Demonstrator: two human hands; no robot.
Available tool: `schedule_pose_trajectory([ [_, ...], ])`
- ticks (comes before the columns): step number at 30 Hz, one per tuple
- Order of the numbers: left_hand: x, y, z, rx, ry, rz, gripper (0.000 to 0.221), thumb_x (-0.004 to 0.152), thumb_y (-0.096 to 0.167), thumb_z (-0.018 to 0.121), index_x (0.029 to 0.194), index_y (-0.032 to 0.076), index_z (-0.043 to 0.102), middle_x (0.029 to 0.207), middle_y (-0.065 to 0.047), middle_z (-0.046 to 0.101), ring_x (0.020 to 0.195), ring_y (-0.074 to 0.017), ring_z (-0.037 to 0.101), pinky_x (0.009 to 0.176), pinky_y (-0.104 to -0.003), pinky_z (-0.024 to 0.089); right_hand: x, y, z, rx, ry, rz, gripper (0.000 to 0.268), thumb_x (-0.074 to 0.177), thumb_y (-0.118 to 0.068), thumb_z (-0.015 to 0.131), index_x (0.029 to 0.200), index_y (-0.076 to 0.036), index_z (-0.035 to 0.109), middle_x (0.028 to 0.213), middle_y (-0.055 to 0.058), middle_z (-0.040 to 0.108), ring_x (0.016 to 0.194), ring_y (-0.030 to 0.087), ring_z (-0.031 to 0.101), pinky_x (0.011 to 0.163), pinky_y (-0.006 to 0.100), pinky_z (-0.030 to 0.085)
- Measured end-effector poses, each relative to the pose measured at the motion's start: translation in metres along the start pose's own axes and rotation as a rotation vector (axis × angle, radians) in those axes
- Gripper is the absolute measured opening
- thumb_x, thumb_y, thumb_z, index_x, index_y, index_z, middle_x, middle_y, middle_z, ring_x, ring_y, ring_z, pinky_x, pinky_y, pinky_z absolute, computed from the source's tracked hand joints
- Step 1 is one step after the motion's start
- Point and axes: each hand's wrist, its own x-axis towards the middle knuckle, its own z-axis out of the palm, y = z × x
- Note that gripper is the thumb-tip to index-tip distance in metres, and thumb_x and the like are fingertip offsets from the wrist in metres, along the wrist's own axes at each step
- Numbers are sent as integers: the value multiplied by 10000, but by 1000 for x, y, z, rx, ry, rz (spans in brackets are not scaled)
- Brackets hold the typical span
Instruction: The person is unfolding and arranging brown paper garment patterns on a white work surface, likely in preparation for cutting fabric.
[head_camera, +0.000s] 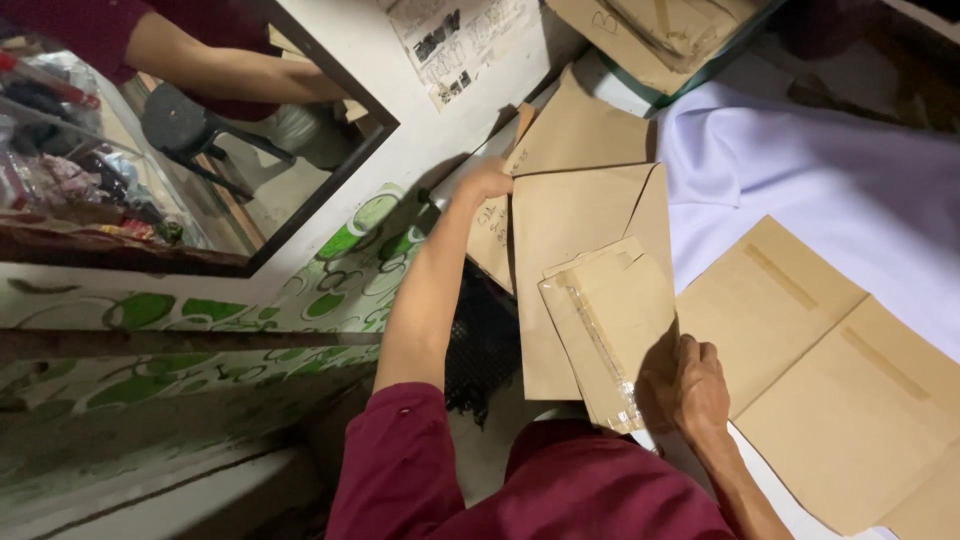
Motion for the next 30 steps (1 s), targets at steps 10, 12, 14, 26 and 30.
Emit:
schedule_pose_trajectory([
  [10, -68, 70, 52, 214, 205, -57, 814, 952, -3, 555, 1624, -29, 96, 1554, -411, 252, 1388, -594, 393, 962, -776, 450, 1, 5, 3, 30, -26, -23, 888, 698, -248, 854, 1478, -116, 451, 1262, 198, 503, 1176, 476, 628, 1018, 511, 560],
  [12, -107, 102, 62, 337, 175, -88, 862, 953, -19, 610, 1617, -69, 64, 1561, -396, 270, 1432, -598, 326, 955, -813, 410, 0, -3, -6, 24, -42, 4, 933, 674, -229, 869, 1492, -117, 433, 1274, 192, 493, 1185, 478, 623, 1024, 501, 564],
  [14, -94, 91, 104, 460, 278, -79, 691, 1004, 20, 494, 1606, -47, 161, 1615, -323, 251, 1497, -522, 228, 1046, -794, 291, 2, 1, -1, 24, -36, -2, 930, 661, -212, 864, 1485, -106, 446, 1262, 197, 501, 1170, 483, 629, 1012, 507, 568],
  [26, -61, 58, 120, 383, 295, -48, 571, 1059, 87, 354, 1612, 61, 213, 1642, -246, 301, 1499, -422, 314, 1124, -591, 281, 7, 10, 11, 29, 2, -23, 891, 698, -329, 866, 1462, -92, 474, 1249, 196, 516, 1157, 479, 635, 990, 530, 574],
  [30, -5, -5, 87, 389, 368, -278, 508, 1062, 209, 496, 1525, 32, 379, 1492, -208, 503, 1398, -360, 466, 1099, -517, 359, 10, 20, 20, 43, 26, -42, 873, 750, -515, 831, 1434, -100, 480, 1247, 188, 507, 1142, 474, 632, 980, 524, 565],
])
